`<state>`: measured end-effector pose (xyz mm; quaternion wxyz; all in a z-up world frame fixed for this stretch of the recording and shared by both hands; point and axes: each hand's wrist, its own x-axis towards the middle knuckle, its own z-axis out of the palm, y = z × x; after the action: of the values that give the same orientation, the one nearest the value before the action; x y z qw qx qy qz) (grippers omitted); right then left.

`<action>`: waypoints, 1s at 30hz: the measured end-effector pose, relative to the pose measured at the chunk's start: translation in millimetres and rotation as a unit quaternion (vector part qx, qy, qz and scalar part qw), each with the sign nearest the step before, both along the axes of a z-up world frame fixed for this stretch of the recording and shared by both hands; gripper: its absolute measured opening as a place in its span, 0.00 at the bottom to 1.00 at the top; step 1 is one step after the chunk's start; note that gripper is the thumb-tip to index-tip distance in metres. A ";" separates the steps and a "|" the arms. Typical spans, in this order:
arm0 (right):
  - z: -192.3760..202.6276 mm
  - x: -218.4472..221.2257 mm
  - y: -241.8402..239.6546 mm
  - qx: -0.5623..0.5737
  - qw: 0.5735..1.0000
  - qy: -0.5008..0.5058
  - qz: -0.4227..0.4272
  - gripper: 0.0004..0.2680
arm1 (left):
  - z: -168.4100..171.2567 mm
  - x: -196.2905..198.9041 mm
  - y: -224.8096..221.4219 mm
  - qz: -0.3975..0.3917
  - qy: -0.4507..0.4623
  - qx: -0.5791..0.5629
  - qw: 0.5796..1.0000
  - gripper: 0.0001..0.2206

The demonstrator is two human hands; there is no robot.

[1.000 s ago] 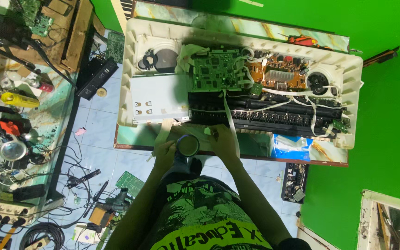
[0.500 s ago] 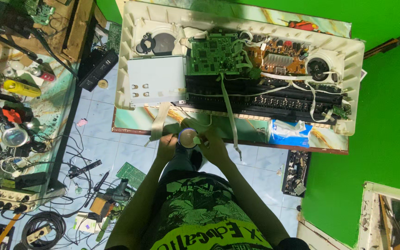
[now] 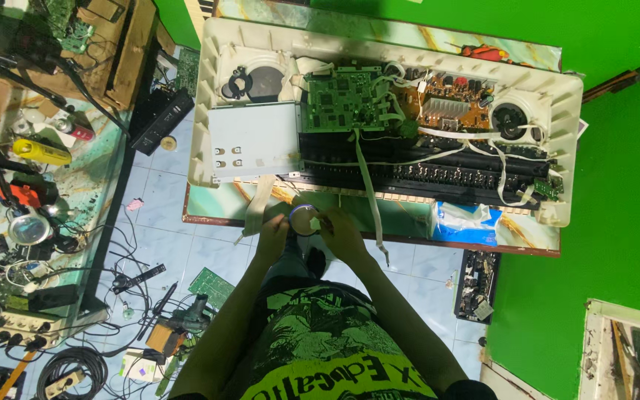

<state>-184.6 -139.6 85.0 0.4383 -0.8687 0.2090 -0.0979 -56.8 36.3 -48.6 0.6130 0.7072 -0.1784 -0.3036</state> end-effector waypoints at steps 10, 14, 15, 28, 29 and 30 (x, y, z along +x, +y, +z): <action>8.8 19.2 -7.3 0.008 1.000 0.005 -0.002 0.08 | 13.7 18.3 -7.3 -0.013 -0.130 0.017 0.991 0.12; -0.3 23.3 -16.2 0.053 0.996 0.043 -0.051 0.09 | 23.3 19.4 -10.2 0.012 -0.129 0.025 0.991 0.12; -4.7 25.3 -19.4 0.073 0.992 0.068 -0.078 0.10 | 24.2 19.1 -9.4 0.018 -0.131 0.031 0.991 0.13; -16.1 70.7 -38.3 -0.049 0.992 0.028 -0.116 0.09 | 52.1 32.6 -6.8 0.098 -0.184 0.067 0.976 0.10; -18.0 72.1 -37.8 -0.068 0.991 0.034 -0.109 0.09 | 54.3 36.0 -7.5 0.095 -0.193 0.079 0.973 0.10; -20.8 74.2 -38.1 -0.086 0.990 0.041 -0.101 0.09 | 56.7 40.2 -9.9 0.093 -0.201 0.092 0.971 0.11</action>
<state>-110.4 -177.7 64.2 0.3406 -0.8809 0.3045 -0.1235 -16.6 26.5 8.1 0.5225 0.8205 -0.2031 -0.1119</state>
